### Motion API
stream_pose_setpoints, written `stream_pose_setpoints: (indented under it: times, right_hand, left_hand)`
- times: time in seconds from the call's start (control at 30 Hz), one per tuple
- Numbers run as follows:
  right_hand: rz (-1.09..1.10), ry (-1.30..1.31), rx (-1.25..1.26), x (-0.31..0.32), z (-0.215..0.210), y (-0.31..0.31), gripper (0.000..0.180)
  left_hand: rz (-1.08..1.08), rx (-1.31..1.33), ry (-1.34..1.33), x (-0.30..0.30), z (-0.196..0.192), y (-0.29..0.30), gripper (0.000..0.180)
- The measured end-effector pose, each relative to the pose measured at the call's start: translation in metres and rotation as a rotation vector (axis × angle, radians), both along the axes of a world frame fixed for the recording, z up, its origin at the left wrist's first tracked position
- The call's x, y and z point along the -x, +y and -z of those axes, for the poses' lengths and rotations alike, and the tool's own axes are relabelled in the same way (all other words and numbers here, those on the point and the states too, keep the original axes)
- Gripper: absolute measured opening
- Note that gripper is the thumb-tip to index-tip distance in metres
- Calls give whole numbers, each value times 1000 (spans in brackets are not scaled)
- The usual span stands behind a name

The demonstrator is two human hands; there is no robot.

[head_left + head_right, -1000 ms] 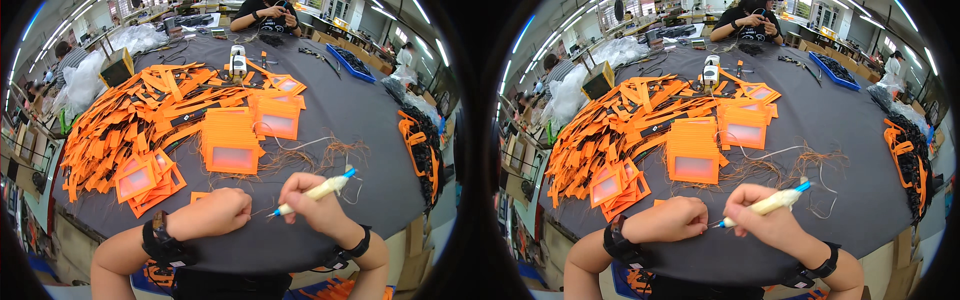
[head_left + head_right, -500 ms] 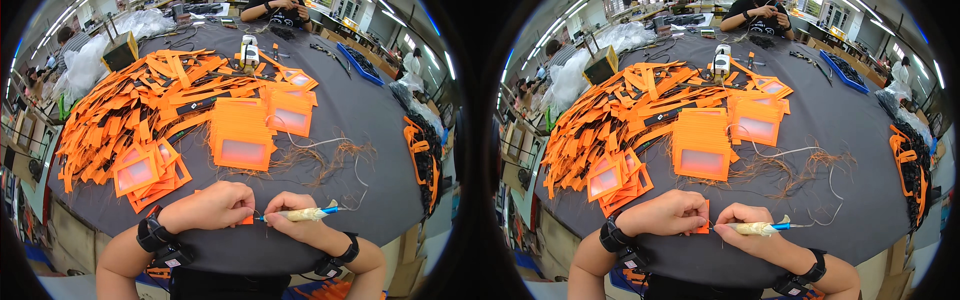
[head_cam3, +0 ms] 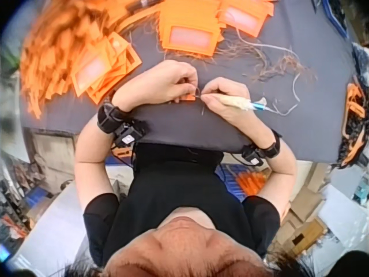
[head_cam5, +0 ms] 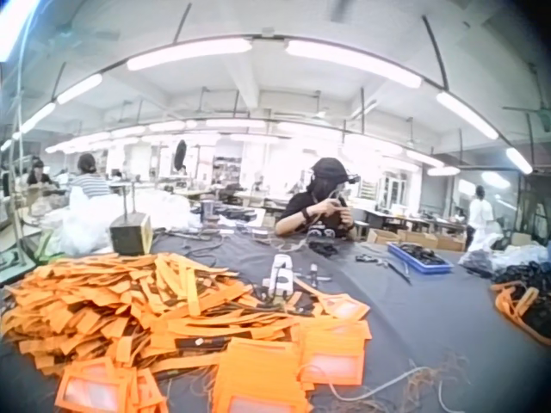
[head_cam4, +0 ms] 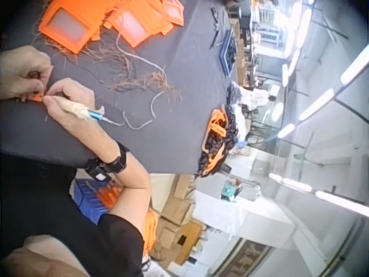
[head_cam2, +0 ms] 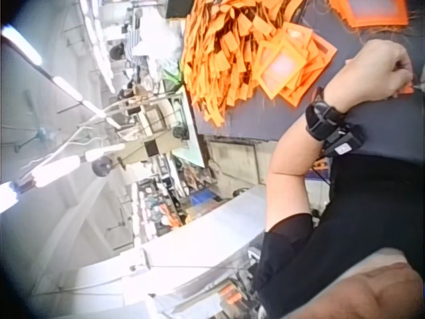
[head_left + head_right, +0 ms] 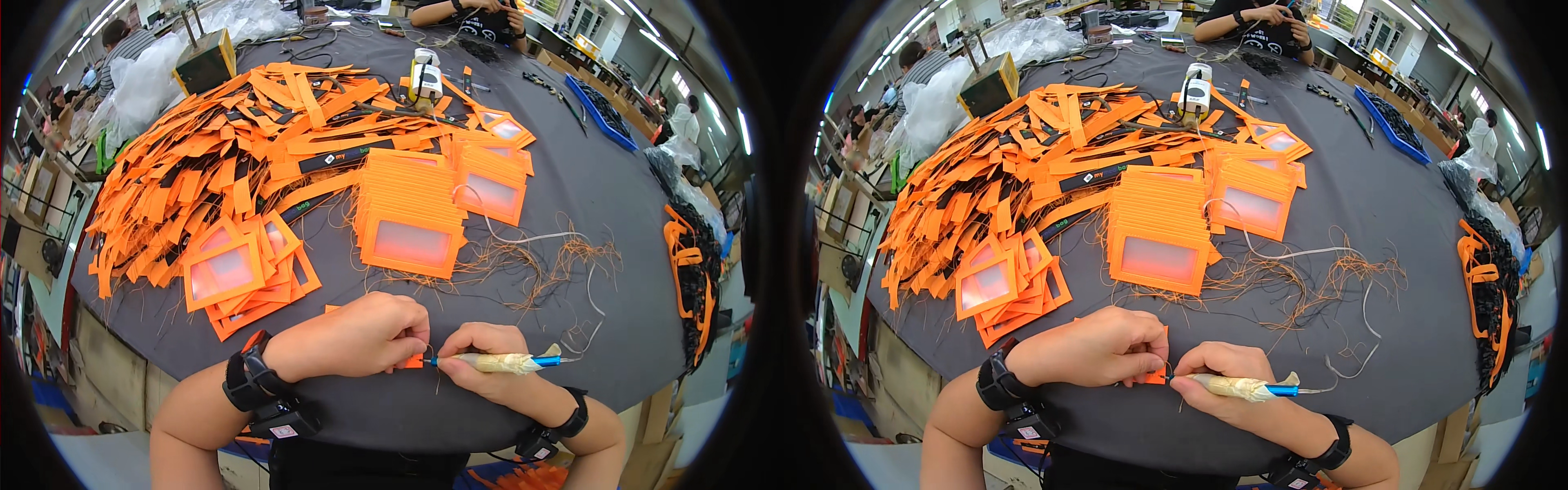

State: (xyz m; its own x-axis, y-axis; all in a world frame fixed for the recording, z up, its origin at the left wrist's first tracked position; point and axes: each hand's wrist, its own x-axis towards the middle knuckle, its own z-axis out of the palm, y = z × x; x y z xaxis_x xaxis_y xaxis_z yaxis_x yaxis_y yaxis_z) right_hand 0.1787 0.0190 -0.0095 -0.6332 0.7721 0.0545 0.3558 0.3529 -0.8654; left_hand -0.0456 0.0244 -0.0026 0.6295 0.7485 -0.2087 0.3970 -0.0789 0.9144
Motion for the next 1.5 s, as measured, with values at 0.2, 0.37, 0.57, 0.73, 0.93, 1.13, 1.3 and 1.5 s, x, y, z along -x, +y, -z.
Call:
stream_pose_setpoints:
  times: [0.2,0.37,0.57,0.73,0.93,1.13,1.3,1.5]
  right_hand:
    - [-19,36,-48,0,3,1,14]
    - [-22,37,-49,0,2,0,14]
    - [-28,61,-30,1,2,1,14]
    - [-27,61,-51,1,1,1,13]
    - [178,408,450,-9,9,1,9]
    - [224,735,600,-12,10,7,16]
    - [133,818,546,-15,4,7,21]
    - [-262,799,383,-31,-43,-7,40]
  left_hand:
    - [0,14,11,0,-1,0,10]
    - [21,-2,13,1,1,2,11]
    - [9,28,8,1,1,2,11]
    - [16,42,17,1,0,3,11]
    - [-293,269,-223,11,-13,1,11]
    - [-647,-1119,515,49,-19,13,24]
    - [-533,-951,607,49,-39,-22,28]
    - [-291,-738,645,37,-34,-52,45]
